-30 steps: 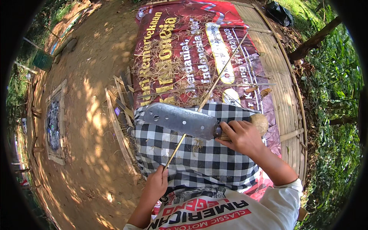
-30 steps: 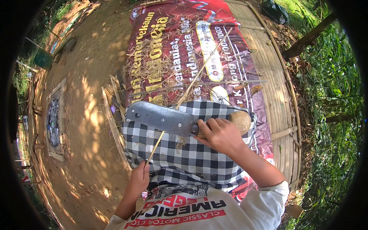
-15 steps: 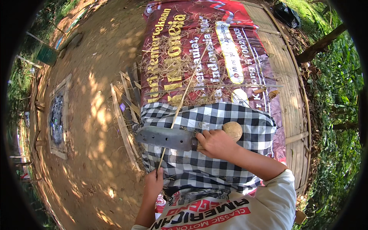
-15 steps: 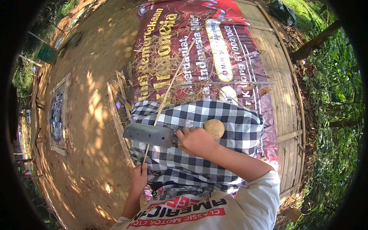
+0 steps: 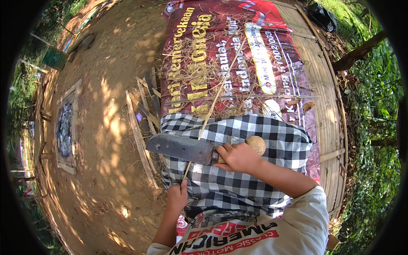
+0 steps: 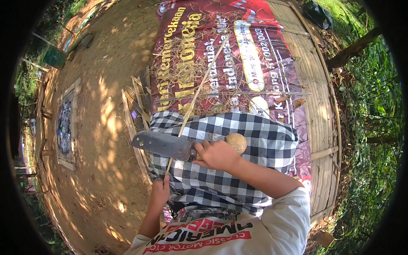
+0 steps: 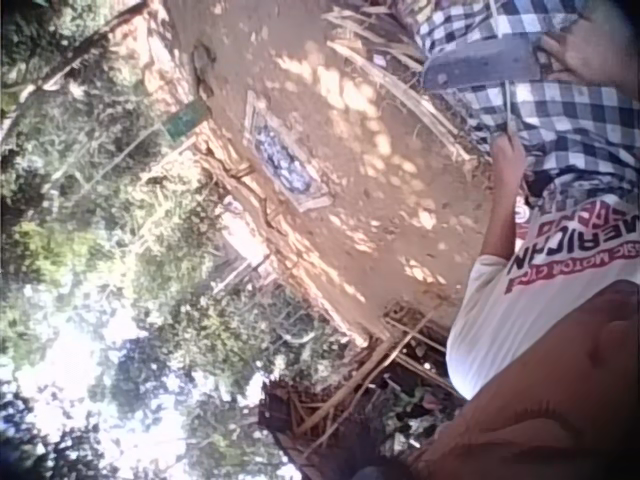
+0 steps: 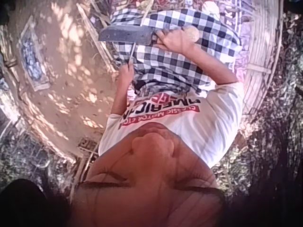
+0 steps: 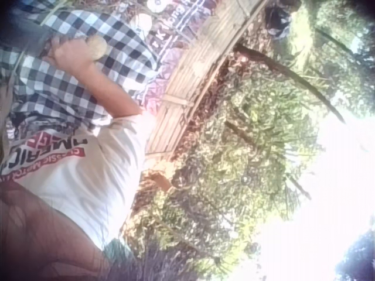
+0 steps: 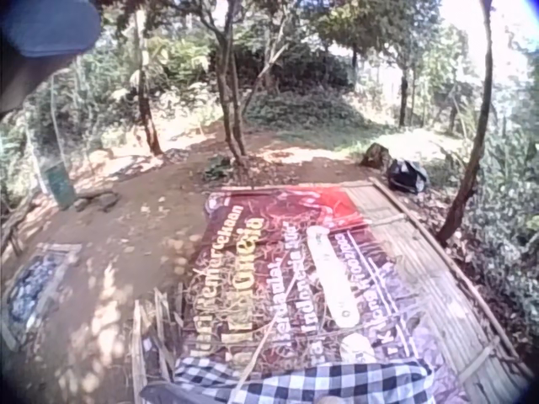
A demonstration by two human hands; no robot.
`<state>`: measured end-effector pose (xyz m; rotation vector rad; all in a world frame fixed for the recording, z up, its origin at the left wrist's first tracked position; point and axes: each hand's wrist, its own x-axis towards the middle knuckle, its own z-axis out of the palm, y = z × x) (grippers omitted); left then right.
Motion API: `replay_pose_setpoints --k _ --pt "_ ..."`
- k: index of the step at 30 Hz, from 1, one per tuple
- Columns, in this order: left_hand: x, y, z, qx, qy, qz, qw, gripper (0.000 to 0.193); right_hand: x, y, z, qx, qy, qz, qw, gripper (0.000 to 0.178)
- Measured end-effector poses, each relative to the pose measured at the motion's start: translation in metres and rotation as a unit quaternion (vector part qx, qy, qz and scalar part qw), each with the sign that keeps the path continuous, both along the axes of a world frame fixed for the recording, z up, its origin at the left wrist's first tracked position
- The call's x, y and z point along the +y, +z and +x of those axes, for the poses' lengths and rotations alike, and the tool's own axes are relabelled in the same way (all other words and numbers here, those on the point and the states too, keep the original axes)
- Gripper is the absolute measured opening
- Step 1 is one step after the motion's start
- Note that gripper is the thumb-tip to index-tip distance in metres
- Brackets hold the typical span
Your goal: The person shaves a long bamboo stick using a large knife, repeatedly scraping the blade along the length of the wood to remove the outer layer and thin the material.
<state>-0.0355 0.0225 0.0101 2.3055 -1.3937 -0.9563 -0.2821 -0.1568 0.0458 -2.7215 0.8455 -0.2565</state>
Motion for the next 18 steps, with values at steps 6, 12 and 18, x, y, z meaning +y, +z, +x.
replay_pose_setpoints --k 6,12,18 --pt "0.0 0.0 -0.001 -0.015 -0.01 -0.006 1.0 0.058 -0.044 -0.009 -0.023 0.019 -0.075 -0.046 0.996 0.049" --pt "-0.011 0.002 -0.002 -0.023 -0.04 -0.02 0.999 0.057 -0.042 0.0 -0.032 0.039 -0.166 0.005 0.985 0.052" --pt "-0.006 0.002 0.005 -0.018 -0.033 0.009 0.999 0.057 -0.013 -0.012 -0.007 0.027 -0.064 0.033 0.997 0.048"
